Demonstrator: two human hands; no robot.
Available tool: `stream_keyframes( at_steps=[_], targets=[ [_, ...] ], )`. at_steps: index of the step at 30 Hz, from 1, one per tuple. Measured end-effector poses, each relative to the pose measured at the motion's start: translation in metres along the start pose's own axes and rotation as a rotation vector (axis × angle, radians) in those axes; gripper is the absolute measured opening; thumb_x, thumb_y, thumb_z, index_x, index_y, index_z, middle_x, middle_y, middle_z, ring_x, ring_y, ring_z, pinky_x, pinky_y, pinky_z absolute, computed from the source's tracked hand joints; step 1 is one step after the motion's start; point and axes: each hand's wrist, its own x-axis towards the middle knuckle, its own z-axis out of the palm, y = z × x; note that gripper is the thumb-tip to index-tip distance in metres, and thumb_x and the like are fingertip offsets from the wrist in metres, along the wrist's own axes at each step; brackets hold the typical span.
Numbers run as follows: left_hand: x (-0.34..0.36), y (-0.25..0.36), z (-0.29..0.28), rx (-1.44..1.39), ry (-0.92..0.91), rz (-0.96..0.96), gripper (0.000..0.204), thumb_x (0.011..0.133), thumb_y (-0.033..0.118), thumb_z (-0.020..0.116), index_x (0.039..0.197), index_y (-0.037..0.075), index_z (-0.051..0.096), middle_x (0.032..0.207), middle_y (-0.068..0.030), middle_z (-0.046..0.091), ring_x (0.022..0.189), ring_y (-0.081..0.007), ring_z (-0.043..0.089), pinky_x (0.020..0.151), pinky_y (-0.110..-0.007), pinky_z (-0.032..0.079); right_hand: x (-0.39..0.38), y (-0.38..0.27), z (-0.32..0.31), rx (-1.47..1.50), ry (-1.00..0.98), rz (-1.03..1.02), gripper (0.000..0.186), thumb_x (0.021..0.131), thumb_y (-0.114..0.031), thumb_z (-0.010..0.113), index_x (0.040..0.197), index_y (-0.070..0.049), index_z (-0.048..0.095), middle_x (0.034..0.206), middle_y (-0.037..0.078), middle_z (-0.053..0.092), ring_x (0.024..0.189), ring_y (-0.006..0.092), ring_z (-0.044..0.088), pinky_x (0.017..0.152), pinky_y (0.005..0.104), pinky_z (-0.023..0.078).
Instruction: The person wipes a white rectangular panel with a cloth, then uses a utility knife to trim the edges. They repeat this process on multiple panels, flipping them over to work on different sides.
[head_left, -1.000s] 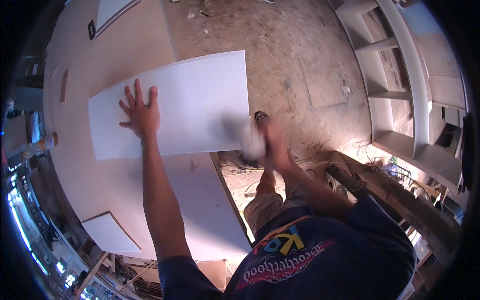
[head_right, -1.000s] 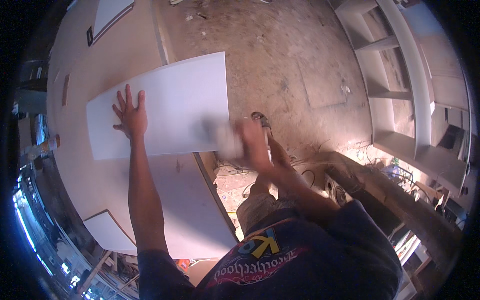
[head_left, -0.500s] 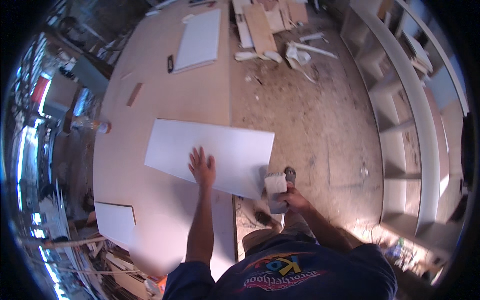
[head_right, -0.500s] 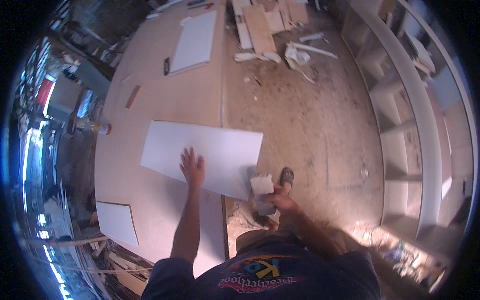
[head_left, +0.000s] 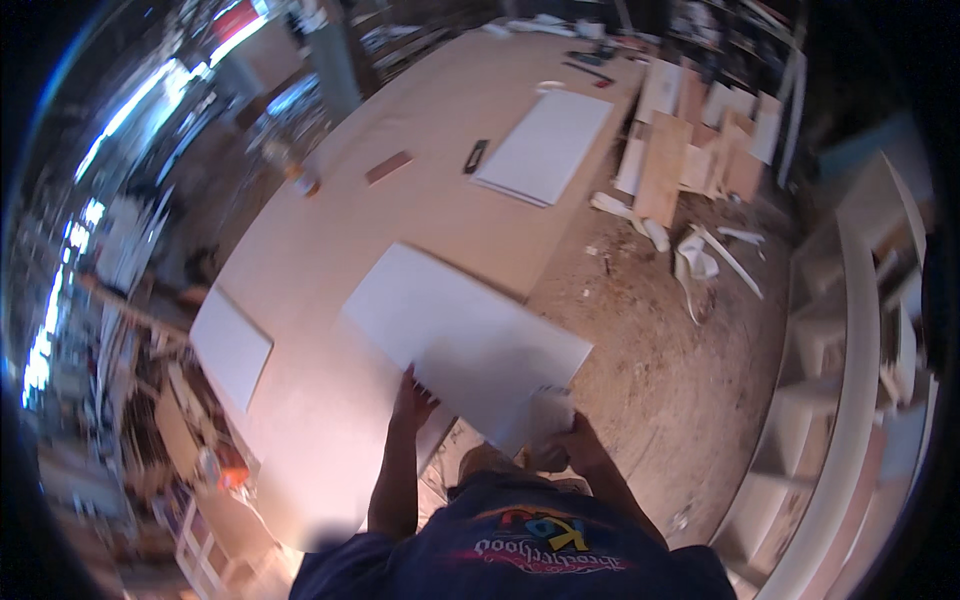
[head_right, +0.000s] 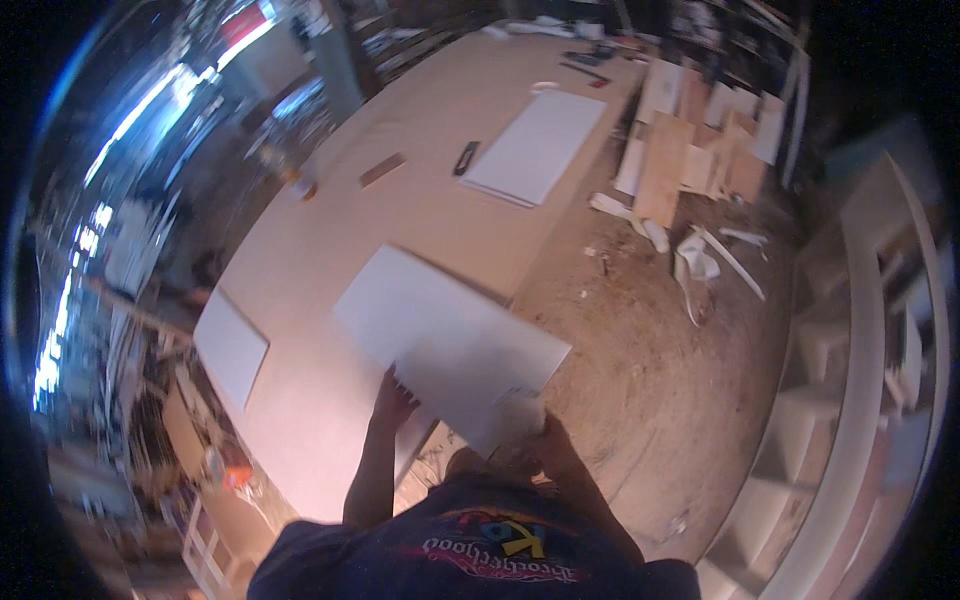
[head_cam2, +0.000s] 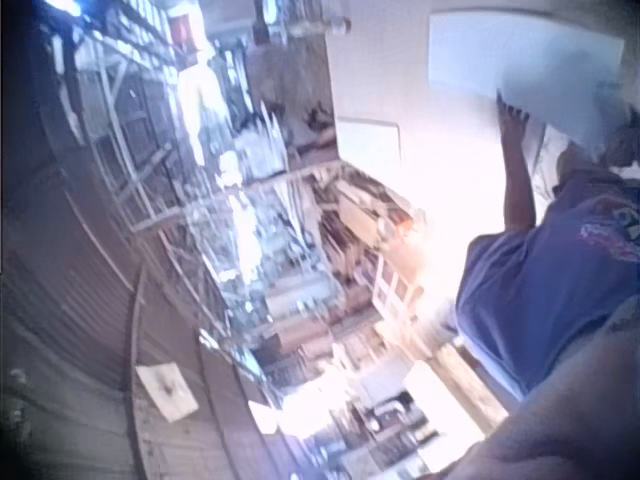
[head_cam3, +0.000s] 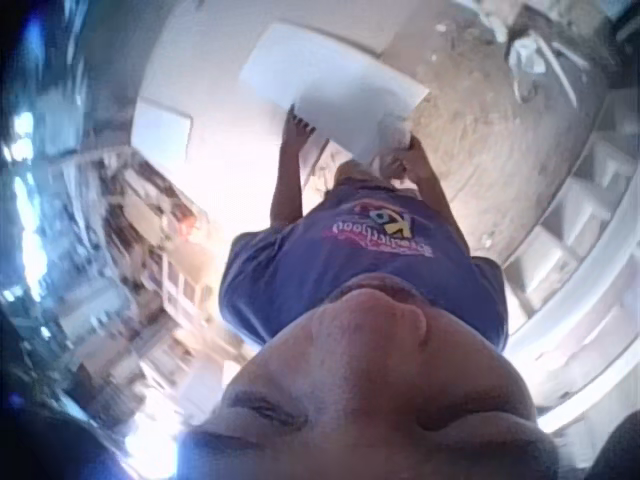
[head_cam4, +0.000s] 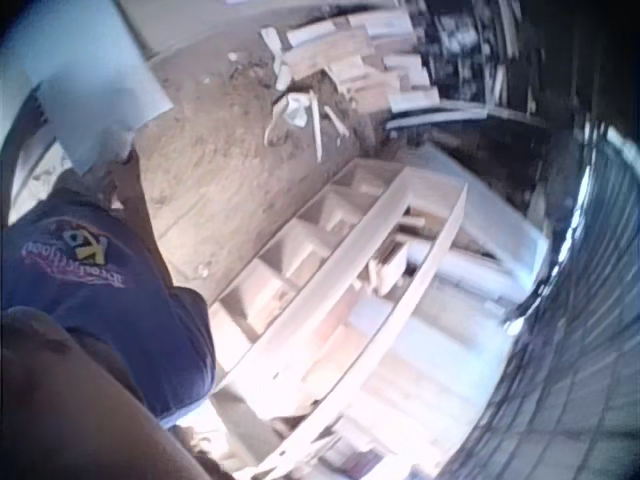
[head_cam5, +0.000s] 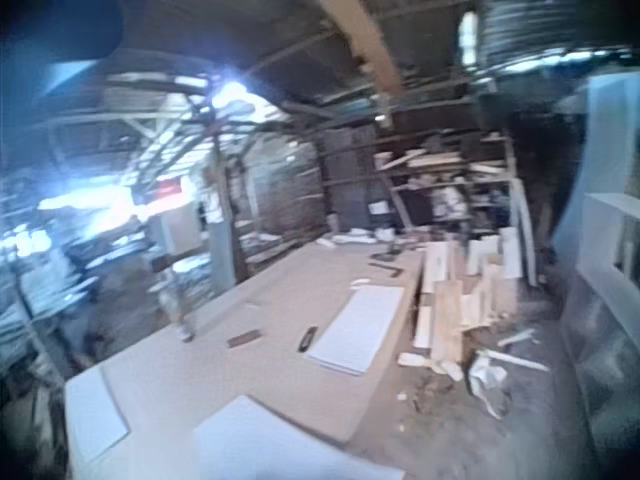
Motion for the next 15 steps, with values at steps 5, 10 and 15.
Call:
stream_keyframes(
  at_steps=[5, 10, 15],
  targets=[
    [0.028, 0.002, 0.047, -0.200, -0.173, 0.126, 0.072, 0.092, 0.057, 0.064, 0.147, 0.014, 0.046, 0.146, -0.0076, 0.049, 0.131, -0.0309, 0.049, 0.107, -0.053, 0.041, 0.022, -0.095, -0.032, -0.028, 0.015, -0.091, 0.067, 0.068, 0.012, 0.063, 0.134, 0.000, 0.057, 0.120, 0.010, 0.068, 0.107, 0.0246, 0.067, 0.087, 0.0360, 0.057],
    [0.053, 0.012, 0.107, -0.298, -0.281, 0.242, 0.064, 0.092, 0.046, 0.065, 0.145, 0.015, 0.048, 0.144, -0.0075, 0.055, 0.135, -0.0280, 0.048, 0.107, -0.052, 0.041, 0.072, -0.187, -0.078, -0.141, 0.011, -0.186, 0.065, 0.068, 0.013, 0.060, 0.131, -0.001, 0.058, 0.118, 0.008, 0.068, 0.105, 0.0220, 0.067, 0.086, 0.0339, 0.055],
    [0.105, -0.006, 0.134, -0.392, -0.316, 0.409, 0.065, 0.090, 0.030, 0.067, 0.143, 0.000, 0.048, 0.147, -0.0138, 0.054, 0.137, -0.0306, 0.049, 0.115, -0.044, 0.038, 0.149, -0.264, -0.139, -0.178, -0.114, -0.153, 0.066, 0.071, 0.004, 0.065, 0.137, -0.001, 0.055, 0.122, 0.007, 0.067, 0.109, 0.0205, 0.066, 0.093, 0.0341, 0.052]
  ],
)
